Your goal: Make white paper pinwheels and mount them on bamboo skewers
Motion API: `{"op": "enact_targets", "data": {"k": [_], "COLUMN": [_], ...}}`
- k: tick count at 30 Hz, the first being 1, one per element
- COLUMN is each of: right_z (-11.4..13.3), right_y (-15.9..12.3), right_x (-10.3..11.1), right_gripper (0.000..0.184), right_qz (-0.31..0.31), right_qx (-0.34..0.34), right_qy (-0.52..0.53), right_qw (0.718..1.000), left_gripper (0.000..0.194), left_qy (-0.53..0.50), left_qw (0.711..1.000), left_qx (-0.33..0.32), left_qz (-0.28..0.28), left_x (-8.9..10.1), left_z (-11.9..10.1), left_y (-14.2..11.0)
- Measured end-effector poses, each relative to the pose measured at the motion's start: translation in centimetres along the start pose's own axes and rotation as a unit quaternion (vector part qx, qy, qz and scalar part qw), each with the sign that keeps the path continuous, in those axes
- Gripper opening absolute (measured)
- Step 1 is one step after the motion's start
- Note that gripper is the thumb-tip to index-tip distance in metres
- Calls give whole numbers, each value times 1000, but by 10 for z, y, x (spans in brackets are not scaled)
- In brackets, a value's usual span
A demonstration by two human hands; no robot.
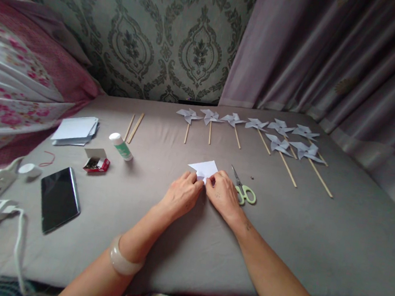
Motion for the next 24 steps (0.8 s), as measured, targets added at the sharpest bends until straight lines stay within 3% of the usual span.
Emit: {"op": "enact_targets", "data": {"k": [24], "right_z": [0], "right_y": [3], "right_x": [-2], "right_gripper": [18], "right_qz": [3], "right_qx": [-14], "right_qy": [-6], "right_qw": [1000], "left_gripper": [28], "left_qy": [15], "left_qw": [1000], "left_qx": [-5], "left_qz": [7], "left_x": [-4], "left_z": [-2], "left_y": [-1]}}
Point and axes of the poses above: each hand's wrist, its own y-axis towards the middle knuckle, its own x-axis out of the back of the hand, z = x × y, the point moved 6 cm from there along y, towards the middle knuckle, and after that the axes turned 6 degrees about x, right-handed, at the moved point
